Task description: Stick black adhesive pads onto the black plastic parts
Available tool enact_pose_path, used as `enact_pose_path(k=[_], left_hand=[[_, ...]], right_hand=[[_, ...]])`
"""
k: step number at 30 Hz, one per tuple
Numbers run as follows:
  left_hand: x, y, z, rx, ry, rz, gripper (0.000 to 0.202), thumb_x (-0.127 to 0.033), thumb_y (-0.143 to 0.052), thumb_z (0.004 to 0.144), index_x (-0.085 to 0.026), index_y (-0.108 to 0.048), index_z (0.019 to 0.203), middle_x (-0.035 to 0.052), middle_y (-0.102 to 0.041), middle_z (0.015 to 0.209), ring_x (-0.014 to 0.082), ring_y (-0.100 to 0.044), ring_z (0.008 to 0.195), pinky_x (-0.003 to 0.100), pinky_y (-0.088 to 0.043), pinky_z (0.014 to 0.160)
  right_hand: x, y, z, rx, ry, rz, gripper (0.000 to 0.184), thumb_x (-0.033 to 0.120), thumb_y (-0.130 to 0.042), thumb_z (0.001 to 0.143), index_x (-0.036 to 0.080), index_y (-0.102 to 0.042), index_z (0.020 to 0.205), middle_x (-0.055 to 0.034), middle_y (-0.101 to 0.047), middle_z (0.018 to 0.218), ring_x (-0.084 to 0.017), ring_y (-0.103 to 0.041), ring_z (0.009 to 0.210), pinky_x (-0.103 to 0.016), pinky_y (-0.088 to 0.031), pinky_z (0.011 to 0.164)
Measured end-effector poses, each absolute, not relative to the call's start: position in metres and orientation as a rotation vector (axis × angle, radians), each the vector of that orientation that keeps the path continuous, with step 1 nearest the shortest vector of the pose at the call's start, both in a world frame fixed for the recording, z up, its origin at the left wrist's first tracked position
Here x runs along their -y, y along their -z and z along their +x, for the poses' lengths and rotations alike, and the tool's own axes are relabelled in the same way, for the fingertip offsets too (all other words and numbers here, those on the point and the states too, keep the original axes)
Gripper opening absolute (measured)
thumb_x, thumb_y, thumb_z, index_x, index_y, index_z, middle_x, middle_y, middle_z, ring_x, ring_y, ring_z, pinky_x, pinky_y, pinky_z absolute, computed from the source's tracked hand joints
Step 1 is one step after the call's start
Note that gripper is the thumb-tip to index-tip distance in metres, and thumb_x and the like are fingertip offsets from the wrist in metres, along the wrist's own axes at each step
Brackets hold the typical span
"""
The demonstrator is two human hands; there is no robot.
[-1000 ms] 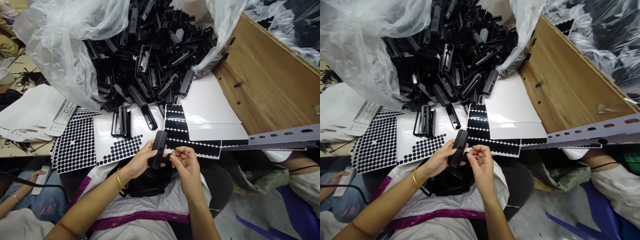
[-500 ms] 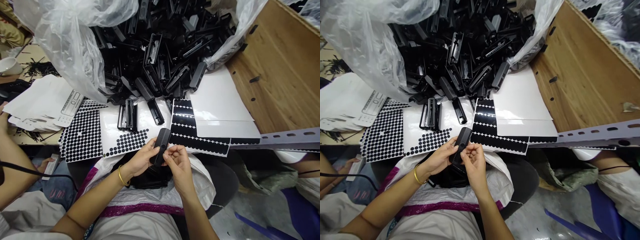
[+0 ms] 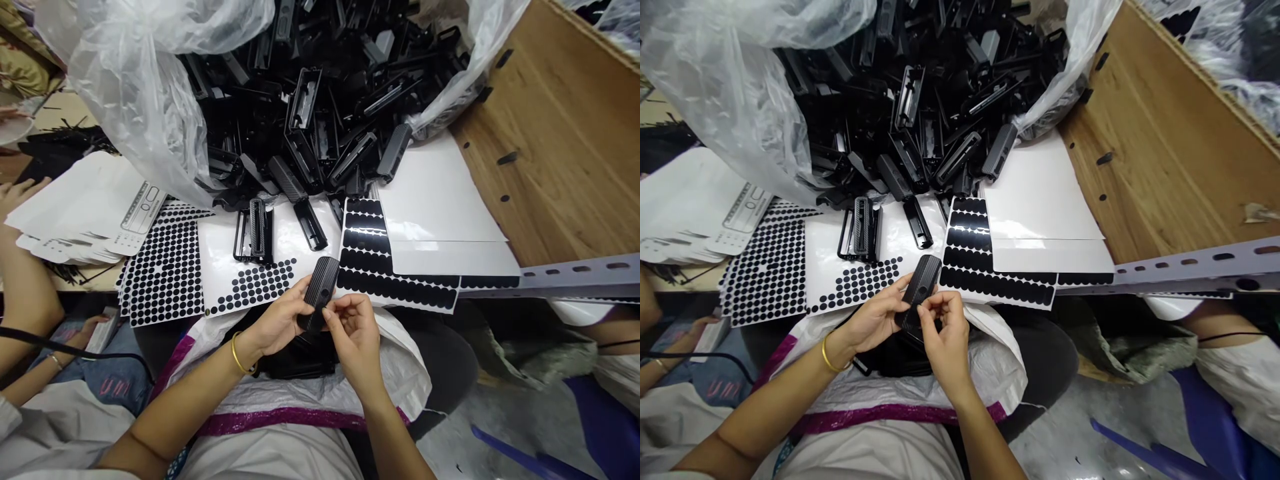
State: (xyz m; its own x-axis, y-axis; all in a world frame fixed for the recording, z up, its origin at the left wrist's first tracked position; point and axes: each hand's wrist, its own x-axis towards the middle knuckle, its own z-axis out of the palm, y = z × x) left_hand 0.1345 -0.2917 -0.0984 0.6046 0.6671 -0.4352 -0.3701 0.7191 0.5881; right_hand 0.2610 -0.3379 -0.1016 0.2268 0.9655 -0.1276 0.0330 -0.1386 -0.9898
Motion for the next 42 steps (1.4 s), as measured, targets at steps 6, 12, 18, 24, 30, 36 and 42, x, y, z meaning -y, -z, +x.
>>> enact_pose_path(k=[6, 12, 18, 24, 30, 36, 42], left_hand=[[0.292, 0.095, 0.135, -0.703, -0.642, 0.668, 0.070, -0.007, -0.064, 0.070, -0.028, -0.042, 0.133, 0.0041, -0.058, 0.120, 0.0176, -0.052, 0.109, 0.028, -0.038, 0.094], [0.293, 0.097, 0.139, -0.717, -0.681, 0.695, 0.075, -0.005, -0.060, 0.072, -0.029, -0.035, 0.138, 0.0044, -0.053, 0.128, 0.0191, -0.046, 0.120, 0.033, -0.030, 0.106], [0.294, 0.099, 0.139, -0.652, -0.688, 0.600, 0.073, -0.009, -0.061, 0.073, -0.036, -0.035, 0.135, 0.0056, -0.045, 0.137, 0.0250, -0.046, 0.122, 0.043, -0.041, 0.098], [0.291, 0.093, 0.122, -0.582, -0.587, 0.856, 0.071, -0.017, -0.060, 0.078, -0.037, -0.028, 0.139, 0.0068, -0.045, 0.138, 0.0251, -0.047, 0.123, 0.046, -0.037, 0.101], [0.259, 0.075, 0.103, -0.789, -0.437, 1.569, 0.041, -0.033, -0.060, 0.080, -0.021, -0.056, 0.118, 0.0089, -0.058, 0.123, 0.0222, -0.052, 0.115, 0.037, -0.038, 0.100], [0.195, 0.080, 0.159, -1.516, -0.674, 1.809, 0.043, -0.045, -0.045, 0.086, -0.010, -0.048, 0.112, 0.0174, -0.061, 0.109, 0.0250, -0.060, 0.096, 0.037, -0.046, 0.083], [0.169, 0.086, 0.170, -1.733, -0.454, 1.925, 0.015, -0.029, -0.046, 0.086, -0.016, -0.054, 0.085, 0.0113, -0.064, 0.081, 0.0262, -0.062, 0.085, 0.037, -0.044, 0.077]], right_hand=[[0.337, 0.103, 0.264, 1.092, -1.035, -1.476, 0.013, 0.024, -0.056, 0.081, 0.023, -0.043, 0.083, 0.0016, -0.054, 0.075, -0.012, -0.053, 0.065, -0.027, -0.046, 0.062], [0.340, 0.101, 0.256, 1.348, -0.703, -1.587, 0.007, 0.019, -0.050, 0.084, 0.024, -0.046, 0.086, 0.0007, -0.054, 0.076, -0.014, -0.053, 0.066, -0.029, -0.046, 0.062], [0.332, 0.105, 0.276, 1.401, -0.304, -1.710, 0.026, 0.024, -0.054, 0.082, 0.022, -0.049, 0.108, -0.0102, -0.051, 0.110, -0.024, -0.050, 0.100, -0.041, -0.044, 0.080], [0.328, 0.100, 0.302, 1.127, -0.392, -1.687, 0.024, 0.027, -0.056, 0.081, 0.021, -0.050, 0.104, -0.0054, -0.054, 0.099, -0.016, -0.051, 0.079, -0.033, -0.044, 0.073], [0.322, 0.096, 0.300, 1.245, -0.490, -1.630, 0.006, 0.022, -0.053, 0.083, 0.020, -0.055, 0.089, -0.0005, -0.058, 0.079, -0.014, -0.055, 0.070, -0.027, -0.045, 0.066], [0.302, 0.107, 0.258, 1.744, -0.561, -1.589, 0.010, 0.015, -0.046, 0.085, 0.018, -0.055, 0.084, -0.0049, -0.062, 0.080, -0.017, -0.059, 0.074, -0.028, -0.046, 0.065], [0.283, 0.116, 0.223, 2.007, -0.500, -1.854, 0.012, 0.015, -0.049, 0.085, 0.016, -0.056, 0.094, -0.0107, -0.065, 0.087, -0.024, -0.061, 0.086, -0.031, -0.045, 0.064]])
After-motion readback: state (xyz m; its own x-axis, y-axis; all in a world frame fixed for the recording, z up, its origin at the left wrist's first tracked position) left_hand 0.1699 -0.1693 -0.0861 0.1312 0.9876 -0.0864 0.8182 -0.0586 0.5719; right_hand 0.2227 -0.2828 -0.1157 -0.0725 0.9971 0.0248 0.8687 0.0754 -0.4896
